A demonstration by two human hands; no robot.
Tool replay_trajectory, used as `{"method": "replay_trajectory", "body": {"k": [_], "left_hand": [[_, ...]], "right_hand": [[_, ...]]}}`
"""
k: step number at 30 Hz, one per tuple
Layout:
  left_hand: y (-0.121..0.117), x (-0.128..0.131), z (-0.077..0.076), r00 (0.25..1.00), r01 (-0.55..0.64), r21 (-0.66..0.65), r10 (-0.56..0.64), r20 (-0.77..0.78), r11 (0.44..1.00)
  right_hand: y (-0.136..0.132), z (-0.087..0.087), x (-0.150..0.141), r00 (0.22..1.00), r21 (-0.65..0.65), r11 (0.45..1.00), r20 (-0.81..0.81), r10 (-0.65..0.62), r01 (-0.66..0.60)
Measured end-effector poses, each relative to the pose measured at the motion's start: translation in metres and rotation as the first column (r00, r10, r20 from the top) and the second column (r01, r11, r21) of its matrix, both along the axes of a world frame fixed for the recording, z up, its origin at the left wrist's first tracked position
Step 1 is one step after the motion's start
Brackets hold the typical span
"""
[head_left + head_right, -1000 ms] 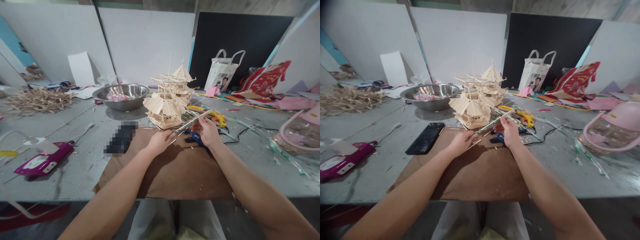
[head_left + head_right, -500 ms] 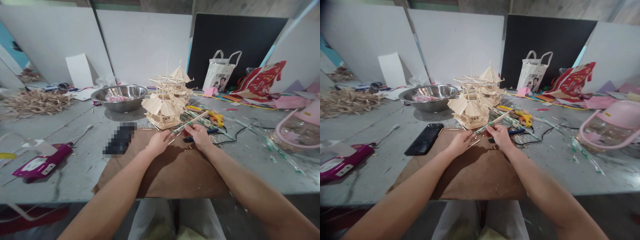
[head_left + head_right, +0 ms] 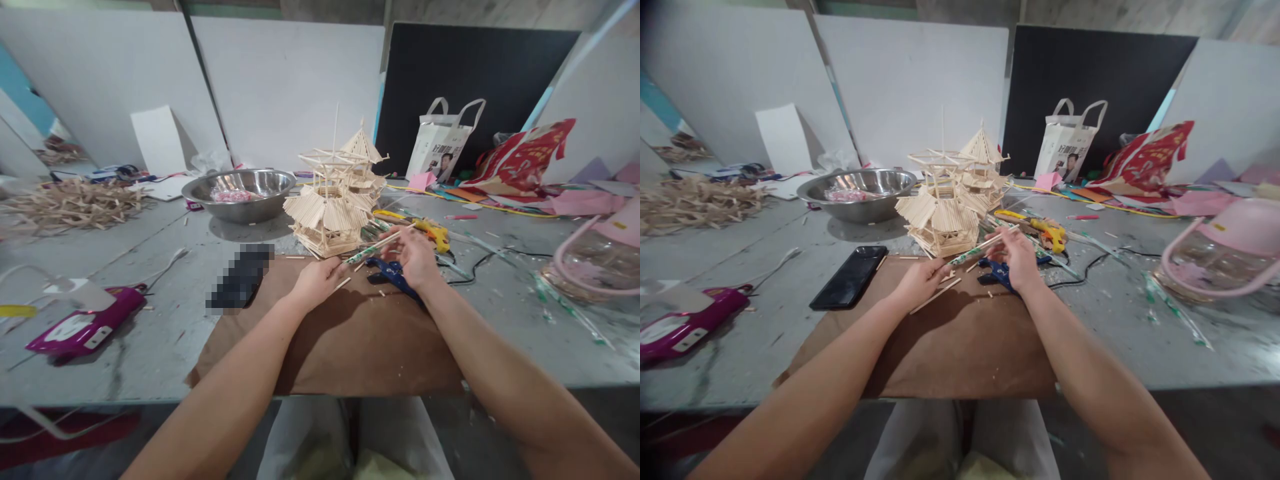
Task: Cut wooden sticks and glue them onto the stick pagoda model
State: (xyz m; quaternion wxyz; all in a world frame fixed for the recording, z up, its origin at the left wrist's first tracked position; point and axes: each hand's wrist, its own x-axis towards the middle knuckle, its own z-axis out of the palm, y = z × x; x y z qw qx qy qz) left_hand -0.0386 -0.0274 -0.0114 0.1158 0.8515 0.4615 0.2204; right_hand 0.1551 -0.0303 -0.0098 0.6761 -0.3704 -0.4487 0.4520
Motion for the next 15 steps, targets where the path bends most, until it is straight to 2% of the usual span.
{"method": "replay_trajectory", "body": {"k": [3,7,15], "left_hand": [[0.001,-0.003,0.002,1.0,-0.013,0.007,0.013,-0.023,1.0],[0.002,-0.005,0.002,0.998,-0.028,-0.007,0.027,-0.052,1.0],[0.005,-0.007,0.0,0.999,-0.013,0.013,0.013,-0.05,1.0]], "right_hand": [[0.006,0.003,0.015,0.99,0.043,0.99,-0.032,-0.134,0.136],[0.009,0.002,0.023,0.988,0.016,0.988,-0.021,-0.155,0.155],[0.012,0.003,0.035,0.966,-0.045,0.974,-0.126,-0.226,0.222]]}}
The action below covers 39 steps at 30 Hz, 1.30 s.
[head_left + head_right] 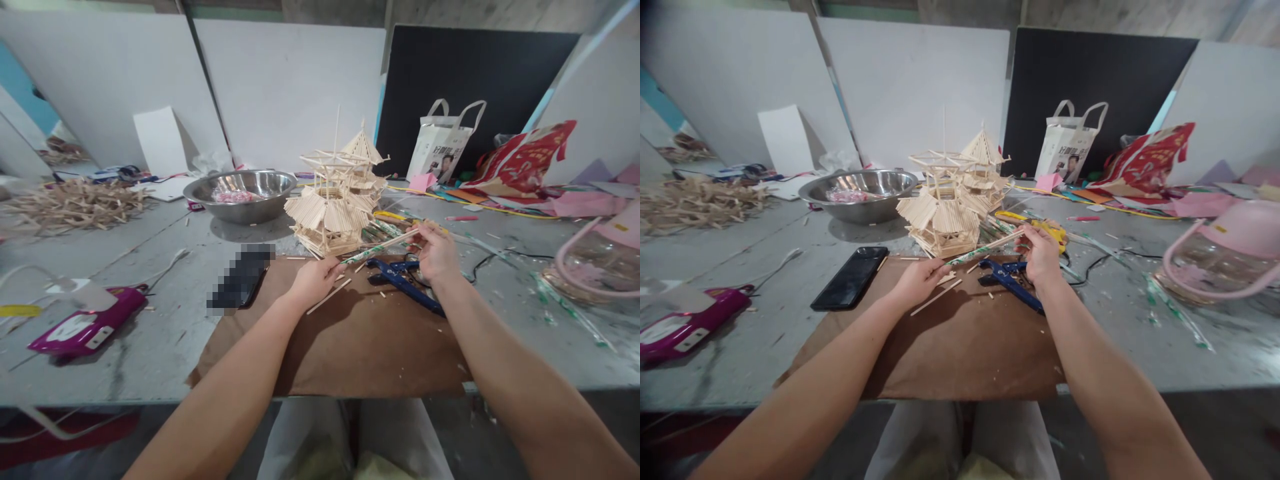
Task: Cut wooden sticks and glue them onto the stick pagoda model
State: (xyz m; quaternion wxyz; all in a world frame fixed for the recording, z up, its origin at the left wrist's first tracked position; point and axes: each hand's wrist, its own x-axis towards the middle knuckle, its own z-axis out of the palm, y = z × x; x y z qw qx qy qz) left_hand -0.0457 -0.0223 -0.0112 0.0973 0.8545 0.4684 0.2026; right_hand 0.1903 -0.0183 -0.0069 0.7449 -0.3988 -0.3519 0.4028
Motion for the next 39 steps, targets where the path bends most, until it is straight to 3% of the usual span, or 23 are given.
{"method": "replay_trajectory", "body": {"k": [5,13,22,28,33,39], "left_hand": [[0.002,-0.001,-0.002,0.999,-0.029,0.034,0.028,0.026,0.999],[0.004,-0.001,-0.002,0.971,-0.132,0.023,0.125,0.202,0.991],[0.009,-0.001,-0.006,0.966,-0.097,0.007,0.092,0.242,0.995],[0.014,-0.004,-0.008,0.962,-0.129,0.028,0.118,0.246,0.991],[0.017,-0.013,-0.002,0.969,-0.182,0.064,0.168,0.181,0.981],[0.032,-0.032,0.001,0.973,-0.224,0.039,0.221,0.06,0.974]], "right_hand": [[0.0,0.0,-0.001,0.998,-0.004,0.999,0.041,0.046,-0.046],[0.002,-0.004,-0.006,0.99,-0.031,0.998,0.134,0.049,-0.045],[0.004,-0.006,-0.003,0.999,-0.118,0.993,-0.038,0.002,-0.006],[0.009,-0.003,0.019,0.959,-0.141,0.975,-0.203,-0.196,0.169],[0.013,-0.006,0.049,0.84,-0.189,0.894,-0.308,-0.447,0.407],[0.014,-0.01,0.078,0.8,-0.159,0.852,-0.293,-0.523,0.498]]}}
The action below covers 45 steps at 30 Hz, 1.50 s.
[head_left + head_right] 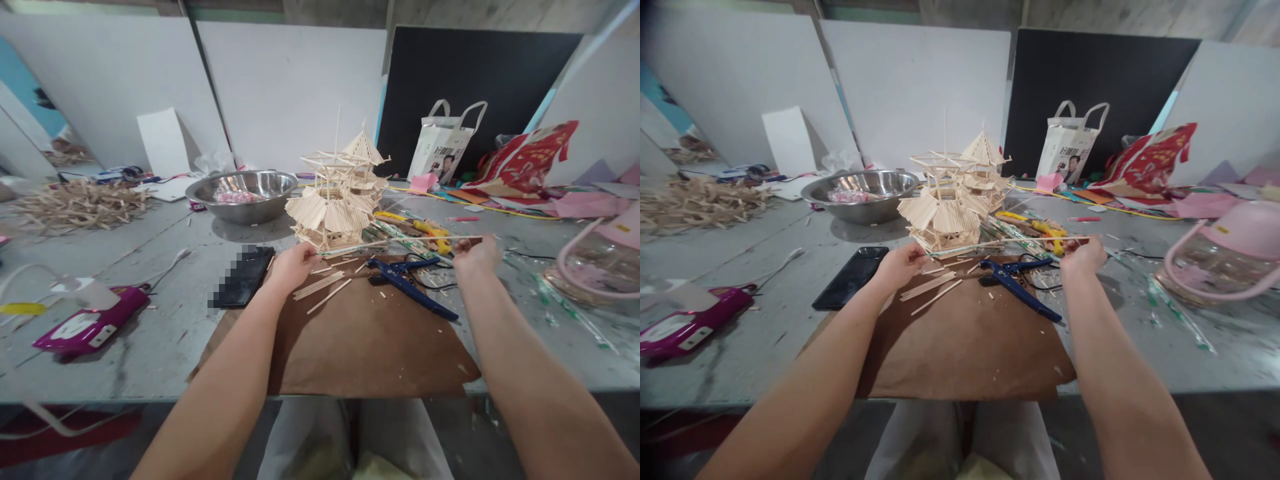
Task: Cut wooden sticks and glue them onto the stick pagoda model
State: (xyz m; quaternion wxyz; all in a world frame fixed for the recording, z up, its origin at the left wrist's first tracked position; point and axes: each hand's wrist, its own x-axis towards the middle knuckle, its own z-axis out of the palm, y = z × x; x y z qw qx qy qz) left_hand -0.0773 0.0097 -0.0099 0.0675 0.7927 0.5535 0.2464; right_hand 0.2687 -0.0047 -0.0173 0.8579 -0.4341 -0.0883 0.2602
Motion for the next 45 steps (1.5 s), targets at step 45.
{"method": "replay_trajectory", "body": {"k": [45], "left_hand": [[-0.041,0.032,0.011,0.867,0.359,-0.342,-0.175,0.467,0.868]], "right_hand": [[-0.036,0.008,-0.116,-0.618,-0.296,0.946,0.771,0.156,-0.13]]}}
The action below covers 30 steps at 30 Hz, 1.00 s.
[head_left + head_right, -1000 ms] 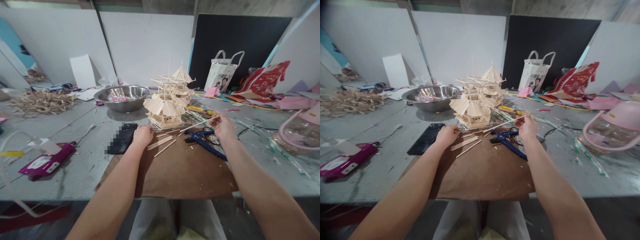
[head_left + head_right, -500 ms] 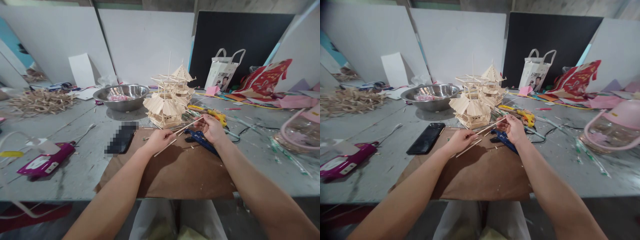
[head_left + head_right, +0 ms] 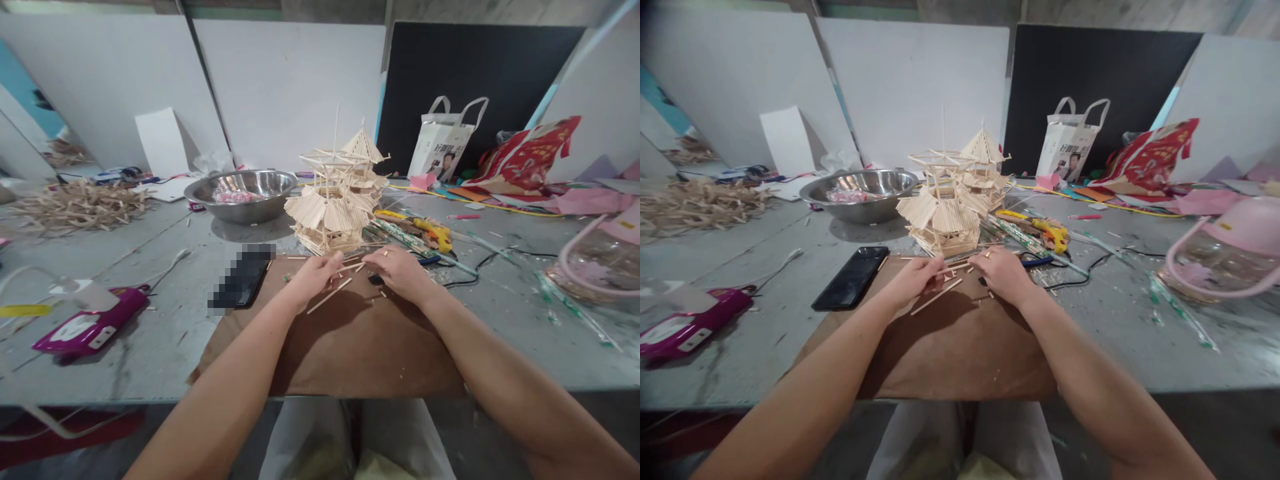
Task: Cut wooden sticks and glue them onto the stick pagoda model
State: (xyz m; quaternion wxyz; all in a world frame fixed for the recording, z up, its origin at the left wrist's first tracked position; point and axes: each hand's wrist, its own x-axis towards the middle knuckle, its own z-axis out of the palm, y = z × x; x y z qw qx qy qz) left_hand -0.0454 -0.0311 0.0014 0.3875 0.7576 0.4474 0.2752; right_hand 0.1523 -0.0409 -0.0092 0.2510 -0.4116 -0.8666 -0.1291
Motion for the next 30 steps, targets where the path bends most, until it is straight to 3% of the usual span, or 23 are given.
{"method": "replay_trajectory", "body": {"k": [4,6,9,13,17,21,26,30], "left_hand": [[0.004,-0.003,0.001,0.974,-0.21,0.064,0.203,0.104,0.975],[0.007,-0.003,0.0,0.967,-0.254,0.156,0.254,0.02,0.954],[0.009,-0.002,-0.003,0.934,-0.199,0.308,0.275,-0.227,0.93],[0.004,0.001,-0.008,0.794,-0.034,0.35,0.238,-0.56,0.936],[0.001,0.003,-0.011,0.693,0.069,0.302,0.172,-0.7,0.951],[0.001,0.004,-0.01,0.677,0.094,0.308,0.166,-0.717,0.947],[-0.002,0.005,-0.011,0.678,0.087,0.293,0.159,-0.717,0.952],[-0.002,0.006,-0.012,0.746,0.06,0.343,0.186,-0.639,0.937]], "right_hand": [[0.004,-0.002,0.01,0.991,0.02,0.994,-0.079,-0.108,0.11],[0.005,-0.003,0.013,0.975,0.021,0.981,-0.122,-0.187,0.191],[0.007,-0.005,0.015,0.932,0.038,0.965,-0.271,-0.242,0.261],[0.009,-0.006,0.018,0.836,0.076,0.975,-0.531,-0.137,0.208],[0.006,-0.005,0.017,0.727,0.023,0.992,-0.682,-0.077,0.126],[0.004,-0.005,0.013,0.571,-0.066,0.996,-0.816,-0.086,0.055],[0.004,-0.002,0.008,0.292,-0.122,0.987,-0.953,-0.086,-0.107],[0.0,0.005,0.005,0.245,-0.135,0.984,-0.964,-0.104,-0.114]]}}
